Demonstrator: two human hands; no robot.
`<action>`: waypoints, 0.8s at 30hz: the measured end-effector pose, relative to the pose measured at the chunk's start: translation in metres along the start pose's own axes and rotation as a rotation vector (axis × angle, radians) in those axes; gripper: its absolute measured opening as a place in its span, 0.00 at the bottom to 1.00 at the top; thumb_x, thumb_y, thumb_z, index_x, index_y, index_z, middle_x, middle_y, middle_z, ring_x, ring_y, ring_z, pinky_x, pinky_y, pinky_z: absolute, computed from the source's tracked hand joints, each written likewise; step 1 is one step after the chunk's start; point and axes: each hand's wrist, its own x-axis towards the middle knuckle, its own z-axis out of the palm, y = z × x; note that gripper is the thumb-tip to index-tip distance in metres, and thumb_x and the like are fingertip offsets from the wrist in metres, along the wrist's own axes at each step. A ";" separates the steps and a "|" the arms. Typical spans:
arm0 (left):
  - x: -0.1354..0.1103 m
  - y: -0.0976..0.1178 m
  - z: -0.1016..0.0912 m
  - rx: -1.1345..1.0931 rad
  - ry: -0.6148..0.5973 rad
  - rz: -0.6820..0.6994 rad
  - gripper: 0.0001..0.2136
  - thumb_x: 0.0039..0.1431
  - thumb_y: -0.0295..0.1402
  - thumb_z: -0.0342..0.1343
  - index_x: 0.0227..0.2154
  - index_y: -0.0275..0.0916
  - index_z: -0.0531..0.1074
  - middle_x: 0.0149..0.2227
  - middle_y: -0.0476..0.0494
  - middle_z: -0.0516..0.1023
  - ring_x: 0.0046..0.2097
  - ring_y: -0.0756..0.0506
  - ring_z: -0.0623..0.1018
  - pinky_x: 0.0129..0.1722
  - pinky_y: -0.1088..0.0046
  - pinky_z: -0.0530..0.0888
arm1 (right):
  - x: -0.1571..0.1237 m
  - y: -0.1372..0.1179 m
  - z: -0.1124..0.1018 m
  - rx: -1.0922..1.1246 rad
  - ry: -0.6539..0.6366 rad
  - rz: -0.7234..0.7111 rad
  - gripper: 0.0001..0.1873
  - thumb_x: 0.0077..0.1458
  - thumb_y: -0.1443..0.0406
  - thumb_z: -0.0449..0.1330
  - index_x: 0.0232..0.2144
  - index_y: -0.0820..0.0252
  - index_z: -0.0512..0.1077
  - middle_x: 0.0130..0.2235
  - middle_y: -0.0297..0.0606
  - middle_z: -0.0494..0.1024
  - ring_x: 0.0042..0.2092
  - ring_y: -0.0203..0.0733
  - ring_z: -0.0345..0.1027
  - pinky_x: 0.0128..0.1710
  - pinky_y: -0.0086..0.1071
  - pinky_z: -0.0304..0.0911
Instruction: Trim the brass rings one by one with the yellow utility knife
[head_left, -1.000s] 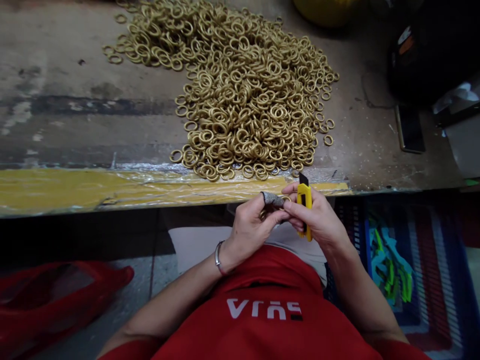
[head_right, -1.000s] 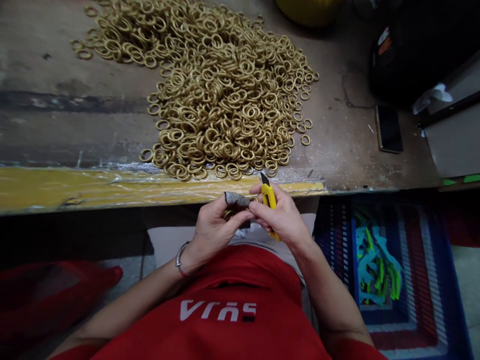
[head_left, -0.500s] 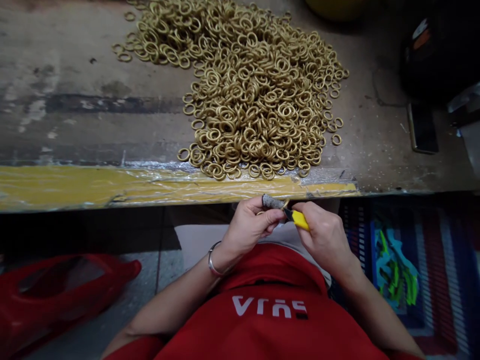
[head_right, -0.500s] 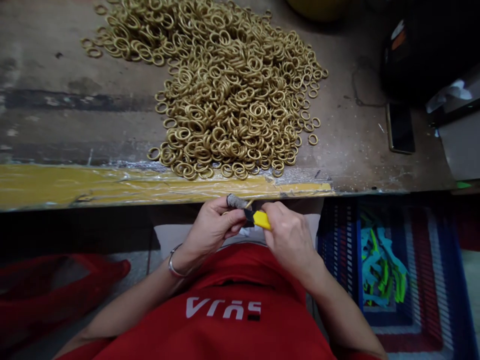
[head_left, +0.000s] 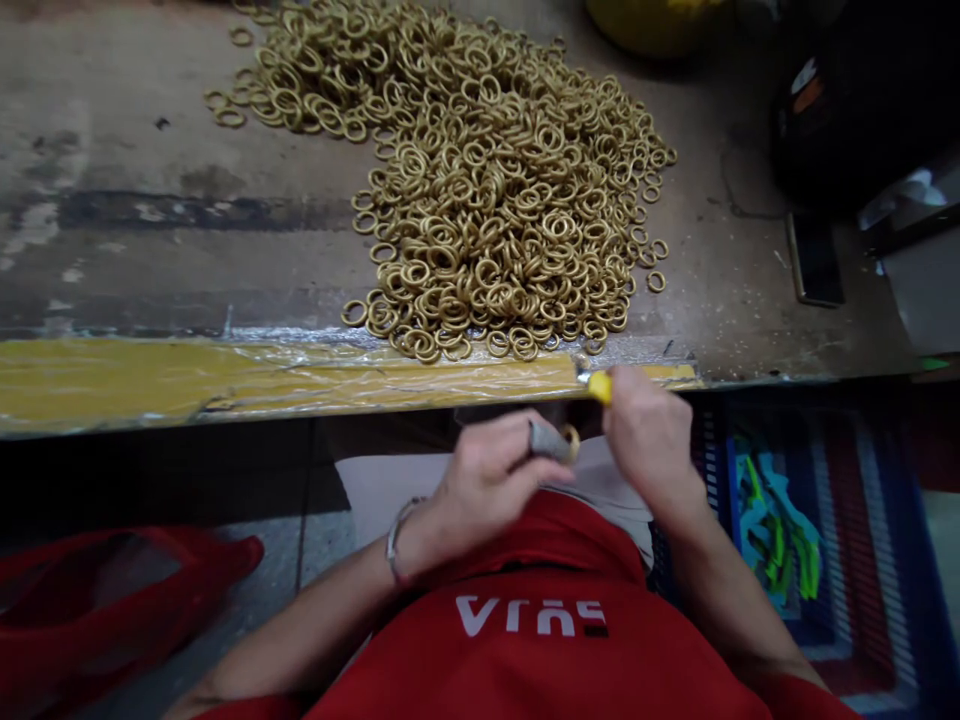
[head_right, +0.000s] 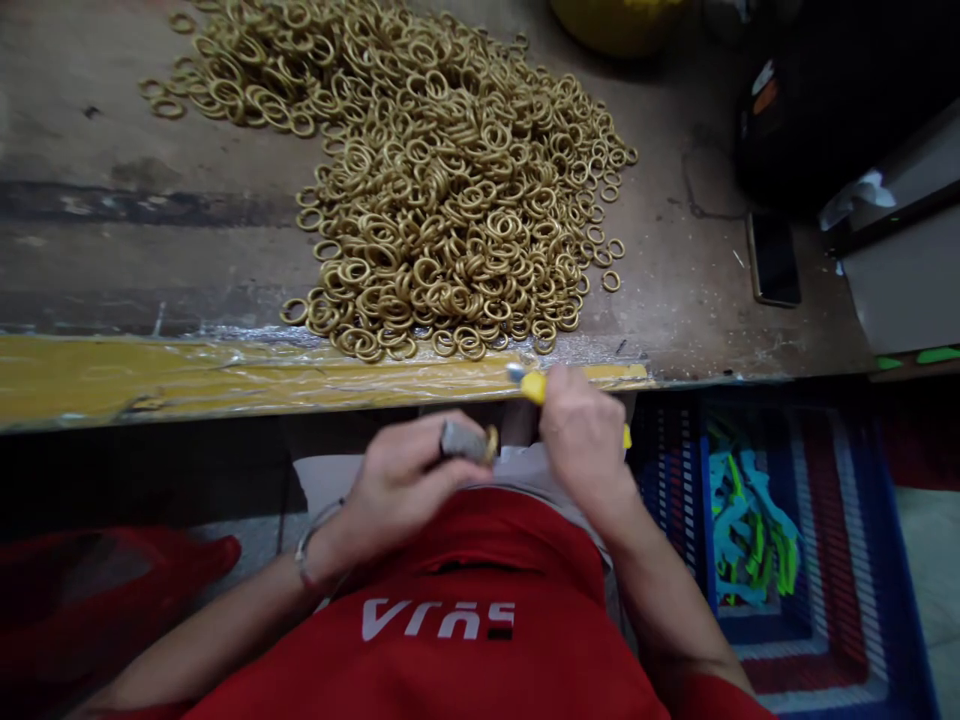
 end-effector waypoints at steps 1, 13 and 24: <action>-0.002 0.001 0.001 -0.034 -0.071 -0.008 0.07 0.58 0.29 0.64 0.25 0.37 0.76 0.28 0.47 0.78 0.30 0.50 0.74 0.33 0.74 0.70 | 0.007 0.006 0.001 -0.018 0.030 0.070 0.09 0.62 0.71 0.52 0.35 0.62 0.72 0.29 0.44 0.77 0.27 0.44 0.67 0.27 0.35 0.49; 0.012 -0.031 -0.001 -0.753 -0.072 -0.470 0.17 0.53 0.41 0.66 0.38 0.37 0.70 0.25 0.52 0.72 0.21 0.56 0.62 0.18 0.81 0.54 | 0.056 0.014 0.022 0.195 0.139 0.138 0.17 0.67 0.57 0.54 0.30 0.61 0.72 0.32 0.44 0.77 0.29 0.41 0.64 0.31 0.35 0.49; 0.035 -0.025 0.005 -0.718 0.110 -0.449 0.18 0.54 0.43 0.67 0.38 0.36 0.70 0.27 0.50 0.77 0.18 0.57 0.66 0.12 0.84 0.54 | 0.040 0.012 0.000 0.716 0.060 -0.034 0.08 0.61 0.62 0.60 0.32 0.59 0.73 0.31 0.35 0.75 0.33 0.39 0.67 0.36 0.32 0.60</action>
